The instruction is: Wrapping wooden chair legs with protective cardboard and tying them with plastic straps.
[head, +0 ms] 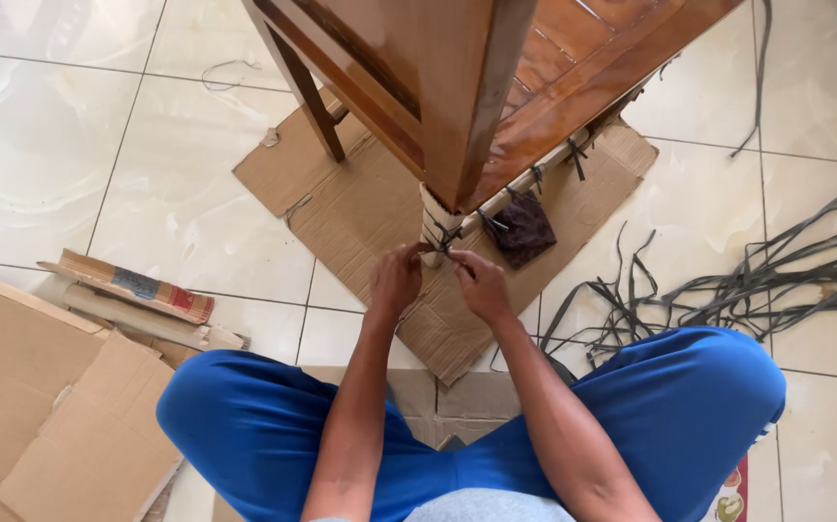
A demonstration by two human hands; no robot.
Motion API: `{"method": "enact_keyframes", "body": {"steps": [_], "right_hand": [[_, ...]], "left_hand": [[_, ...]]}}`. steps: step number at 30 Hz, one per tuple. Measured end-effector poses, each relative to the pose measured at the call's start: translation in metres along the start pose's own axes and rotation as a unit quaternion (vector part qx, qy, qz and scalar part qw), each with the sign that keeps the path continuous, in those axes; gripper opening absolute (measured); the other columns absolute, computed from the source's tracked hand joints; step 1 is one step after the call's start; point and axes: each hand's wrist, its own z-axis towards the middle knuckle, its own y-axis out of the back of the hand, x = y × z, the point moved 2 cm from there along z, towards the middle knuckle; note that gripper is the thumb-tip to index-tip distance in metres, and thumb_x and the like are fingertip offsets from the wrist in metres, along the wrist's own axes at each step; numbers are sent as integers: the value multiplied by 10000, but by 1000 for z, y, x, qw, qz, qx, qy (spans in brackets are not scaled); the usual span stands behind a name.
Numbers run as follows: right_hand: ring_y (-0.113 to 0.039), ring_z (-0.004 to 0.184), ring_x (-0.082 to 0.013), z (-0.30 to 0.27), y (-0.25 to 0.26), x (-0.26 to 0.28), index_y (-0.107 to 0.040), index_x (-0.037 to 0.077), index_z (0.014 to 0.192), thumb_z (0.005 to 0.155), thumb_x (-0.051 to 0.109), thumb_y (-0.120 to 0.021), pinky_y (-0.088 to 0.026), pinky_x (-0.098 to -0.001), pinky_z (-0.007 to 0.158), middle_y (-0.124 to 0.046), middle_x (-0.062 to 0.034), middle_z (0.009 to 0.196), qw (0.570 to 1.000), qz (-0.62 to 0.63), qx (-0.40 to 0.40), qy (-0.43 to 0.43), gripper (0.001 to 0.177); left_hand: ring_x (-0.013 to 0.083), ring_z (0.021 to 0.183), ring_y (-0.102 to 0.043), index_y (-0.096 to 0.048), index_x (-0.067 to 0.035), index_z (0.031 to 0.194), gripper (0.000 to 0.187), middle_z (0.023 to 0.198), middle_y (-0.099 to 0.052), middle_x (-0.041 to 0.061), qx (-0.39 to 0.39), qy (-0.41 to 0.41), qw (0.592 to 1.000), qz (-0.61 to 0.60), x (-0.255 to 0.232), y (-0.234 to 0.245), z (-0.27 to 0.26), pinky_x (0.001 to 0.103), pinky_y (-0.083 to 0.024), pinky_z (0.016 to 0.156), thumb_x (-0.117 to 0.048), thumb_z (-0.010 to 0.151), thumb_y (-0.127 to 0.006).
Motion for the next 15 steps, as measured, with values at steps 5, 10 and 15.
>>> {"method": "enact_keyframes", "body": {"steps": [5,10,15], "right_hand": [[-722,1020,-365,-5,-7,-11,-790,195,1183,899,81,-684,-571,-506,892,-788,-117,1051,999,14,-5,31,324],[-709,1054,-352,-15,-8,-11,-775,235,1213,939,117,-645,-562,-507,917,-781,-92,1102,999,3,-2,42,326],[-734,951,-347,-19,-8,-5,-766,288,1220,963,151,-604,-573,-498,882,-793,-84,992,999,-17,-12,49,334]], "left_hand": [[355,1082,-690,-713,-410,1194,353,1072,-746,64,12,5,1000,-24,-7,-3,-10,529,-569,929,-222,970,-515],[346,1104,-678,-728,-389,1198,384,1108,-746,49,11,31,998,-53,-13,0,-22,534,-567,940,-209,952,-496],[354,1092,-687,-755,-389,1149,371,1080,-756,46,5,23,998,-55,-16,6,-24,532,-575,915,-204,954,-499]]}}
